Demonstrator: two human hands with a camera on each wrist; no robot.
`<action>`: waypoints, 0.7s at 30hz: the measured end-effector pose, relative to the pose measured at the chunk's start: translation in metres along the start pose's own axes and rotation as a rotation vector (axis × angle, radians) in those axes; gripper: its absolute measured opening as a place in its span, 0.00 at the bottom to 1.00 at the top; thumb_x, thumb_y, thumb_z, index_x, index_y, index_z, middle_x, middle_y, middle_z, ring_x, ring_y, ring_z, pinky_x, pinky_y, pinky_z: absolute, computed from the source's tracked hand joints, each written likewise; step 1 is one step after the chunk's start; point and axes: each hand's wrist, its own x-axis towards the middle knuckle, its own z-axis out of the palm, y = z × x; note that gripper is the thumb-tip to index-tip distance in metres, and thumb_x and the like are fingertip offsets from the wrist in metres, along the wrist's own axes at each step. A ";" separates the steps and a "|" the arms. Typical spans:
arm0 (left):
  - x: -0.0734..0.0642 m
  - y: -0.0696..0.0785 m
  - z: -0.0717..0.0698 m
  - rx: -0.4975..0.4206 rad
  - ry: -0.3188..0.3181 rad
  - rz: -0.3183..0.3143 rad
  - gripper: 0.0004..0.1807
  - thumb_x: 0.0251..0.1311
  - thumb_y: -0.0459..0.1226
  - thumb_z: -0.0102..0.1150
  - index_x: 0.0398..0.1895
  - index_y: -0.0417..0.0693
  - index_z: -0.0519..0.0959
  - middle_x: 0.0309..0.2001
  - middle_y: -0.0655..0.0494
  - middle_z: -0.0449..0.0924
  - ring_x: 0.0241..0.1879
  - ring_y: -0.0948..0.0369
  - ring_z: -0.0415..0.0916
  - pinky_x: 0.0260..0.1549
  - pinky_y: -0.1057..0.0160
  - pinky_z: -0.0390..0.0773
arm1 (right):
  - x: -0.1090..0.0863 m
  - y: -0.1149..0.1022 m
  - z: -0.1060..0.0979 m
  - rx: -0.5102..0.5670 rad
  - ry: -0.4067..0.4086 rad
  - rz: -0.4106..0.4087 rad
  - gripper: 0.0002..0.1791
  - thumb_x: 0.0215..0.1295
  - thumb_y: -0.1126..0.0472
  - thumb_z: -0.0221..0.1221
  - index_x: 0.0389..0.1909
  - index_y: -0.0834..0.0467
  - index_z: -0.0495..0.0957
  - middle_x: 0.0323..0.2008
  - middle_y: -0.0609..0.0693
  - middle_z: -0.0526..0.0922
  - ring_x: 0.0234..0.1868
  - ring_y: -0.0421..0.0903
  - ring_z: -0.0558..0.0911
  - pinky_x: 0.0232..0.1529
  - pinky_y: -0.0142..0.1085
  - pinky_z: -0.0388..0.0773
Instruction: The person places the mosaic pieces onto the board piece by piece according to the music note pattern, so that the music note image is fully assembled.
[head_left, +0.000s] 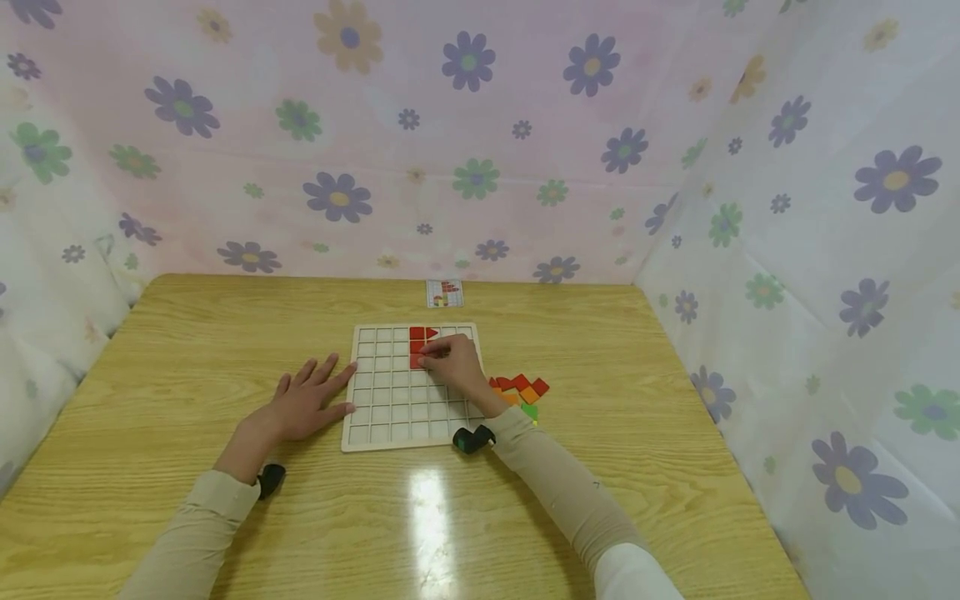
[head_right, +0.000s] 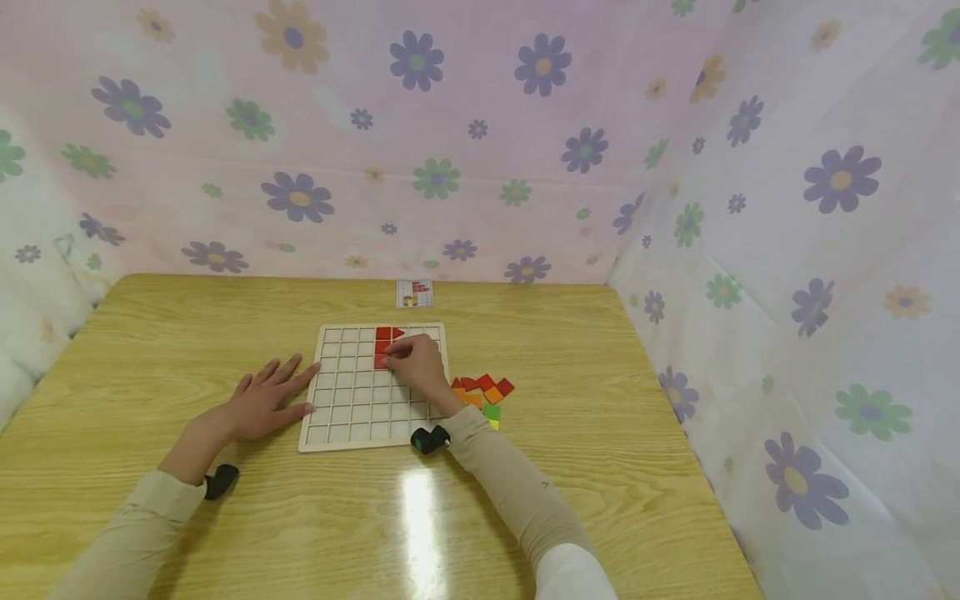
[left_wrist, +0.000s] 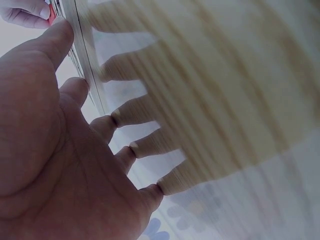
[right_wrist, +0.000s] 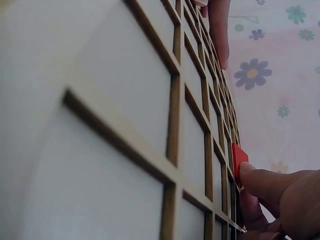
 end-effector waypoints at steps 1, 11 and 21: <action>0.000 0.000 0.000 0.003 0.001 0.000 0.41 0.74 0.56 0.51 0.82 0.48 0.54 0.81 0.33 0.41 0.77 0.28 0.35 0.66 0.21 0.37 | 0.000 0.000 0.000 -0.002 0.004 -0.007 0.05 0.64 0.66 0.69 0.38 0.63 0.89 0.36 0.57 0.90 0.38 0.48 0.87 0.43 0.37 0.82; 0.000 0.003 -0.001 -0.015 0.000 -0.005 0.40 0.75 0.56 0.51 0.82 0.48 0.54 0.81 0.34 0.40 0.77 0.29 0.34 0.66 0.22 0.36 | 0.001 0.004 0.000 -0.020 0.022 -0.006 0.02 0.62 0.65 0.71 0.34 0.61 0.90 0.34 0.54 0.91 0.38 0.47 0.88 0.45 0.37 0.83; -0.001 0.001 0.000 -0.022 -0.005 -0.014 0.40 0.75 0.56 0.50 0.82 0.49 0.53 0.81 0.34 0.40 0.77 0.29 0.33 0.66 0.22 0.35 | -0.001 0.003 -0.001 0.000 0.003 -0.031 0.04 0.62 0.64 0.71 0.34 0.61 0.90 0.35 0.54 0.91 0.36 0.46 0.88 0.43 0.36 0.83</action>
